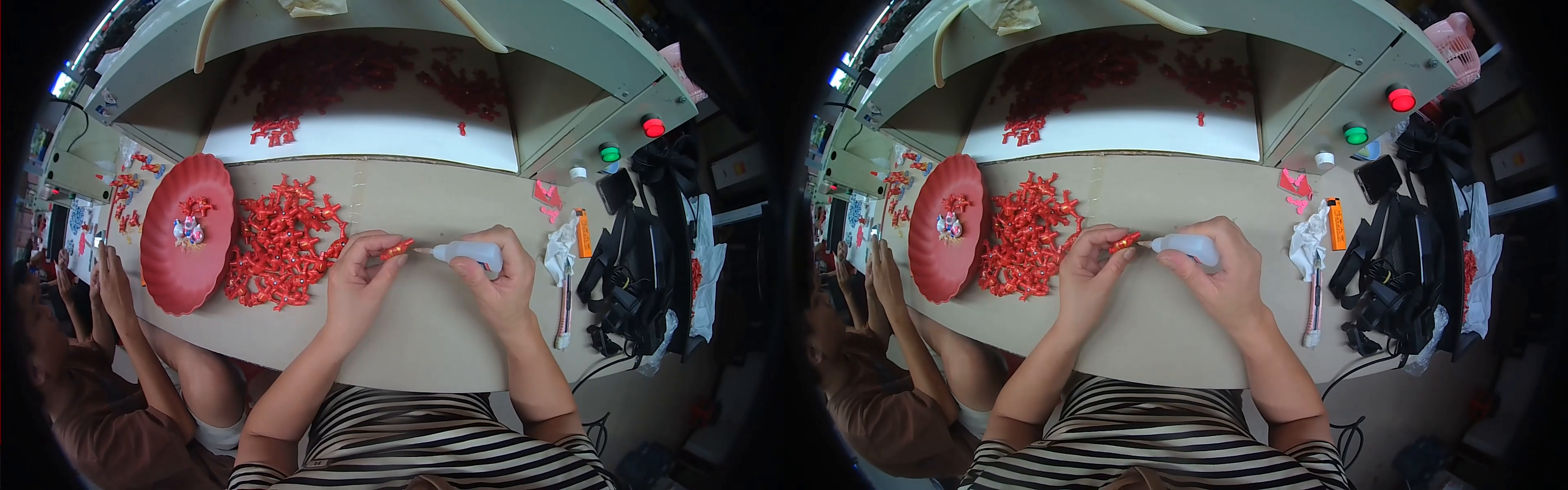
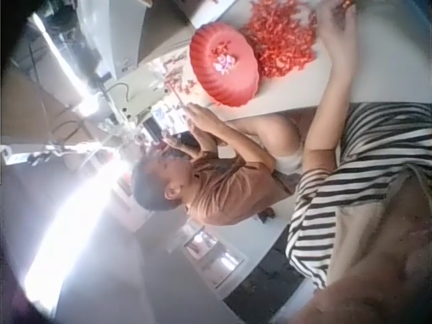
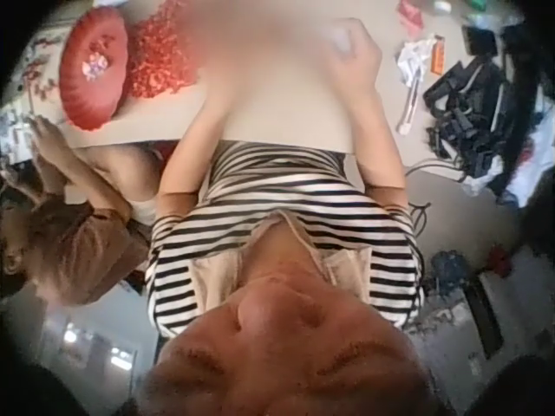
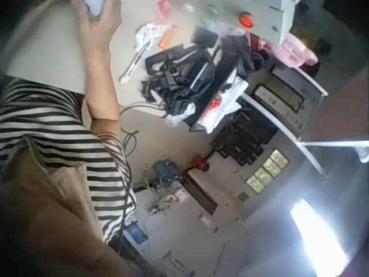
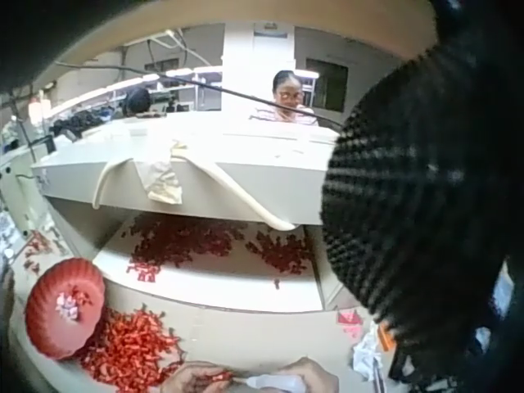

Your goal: The person assembles small plastic figurines by picking up parts from the desk, applying glue to them with a squeeze bottle, and pressing the pieces together by hand.

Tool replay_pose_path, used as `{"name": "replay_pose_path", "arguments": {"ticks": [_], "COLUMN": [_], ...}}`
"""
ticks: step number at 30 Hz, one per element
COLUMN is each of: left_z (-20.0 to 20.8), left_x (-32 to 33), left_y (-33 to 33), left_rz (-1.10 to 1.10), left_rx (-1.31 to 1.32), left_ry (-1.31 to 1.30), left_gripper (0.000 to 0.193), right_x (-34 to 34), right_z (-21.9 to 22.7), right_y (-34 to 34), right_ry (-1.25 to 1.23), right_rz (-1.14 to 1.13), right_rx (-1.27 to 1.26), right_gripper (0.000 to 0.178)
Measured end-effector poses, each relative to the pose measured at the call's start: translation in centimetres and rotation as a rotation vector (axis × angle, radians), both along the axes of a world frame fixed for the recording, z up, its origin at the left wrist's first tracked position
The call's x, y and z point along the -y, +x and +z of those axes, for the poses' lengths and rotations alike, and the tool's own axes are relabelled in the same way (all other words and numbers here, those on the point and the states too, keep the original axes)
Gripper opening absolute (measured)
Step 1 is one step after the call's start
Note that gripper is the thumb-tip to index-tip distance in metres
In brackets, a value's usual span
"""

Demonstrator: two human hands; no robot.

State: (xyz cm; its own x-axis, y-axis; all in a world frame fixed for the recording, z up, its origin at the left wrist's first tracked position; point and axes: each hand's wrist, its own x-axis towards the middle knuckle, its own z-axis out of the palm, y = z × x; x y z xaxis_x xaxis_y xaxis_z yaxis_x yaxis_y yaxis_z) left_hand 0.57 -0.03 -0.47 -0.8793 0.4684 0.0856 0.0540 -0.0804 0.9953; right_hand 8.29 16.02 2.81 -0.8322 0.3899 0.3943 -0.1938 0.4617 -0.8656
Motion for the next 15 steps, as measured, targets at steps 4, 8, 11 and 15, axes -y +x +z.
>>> {"name": "replay_pose_path", "arguments": {"ticks": [4,8,11,15], "left_z": [-0.11,-0.08,-0.1,-0.04], "left_x": [-0.05,-0.11,-0.04,-0.07], "left_y": [0.0,0.05,0.0,0.02], "left_rz": [-0.003,-0.005,-0.007,-0.007], "left_rx": [-0.012,0.019,0.009,0.018], "left_ry": [0.017,0.031,0.021,0.017], "left_gripper": [0.021,0.021,0.02,0.021], "right_x": [0.04,0.02,0.02,0.03], "right_z": [0.11,0.04,-0.01,0.15], "right_y": [0.01,-0.06,-0.1,-0.02], "right_ry": [0.019,0.02,0.037,0.035], "right_rz": [0.001,0.01,0.004,0.001], "right_rx": [0.008,-0.005,-0.002,0.008], "right_gripper": [0.025,0.025,0.026,0.026]}}
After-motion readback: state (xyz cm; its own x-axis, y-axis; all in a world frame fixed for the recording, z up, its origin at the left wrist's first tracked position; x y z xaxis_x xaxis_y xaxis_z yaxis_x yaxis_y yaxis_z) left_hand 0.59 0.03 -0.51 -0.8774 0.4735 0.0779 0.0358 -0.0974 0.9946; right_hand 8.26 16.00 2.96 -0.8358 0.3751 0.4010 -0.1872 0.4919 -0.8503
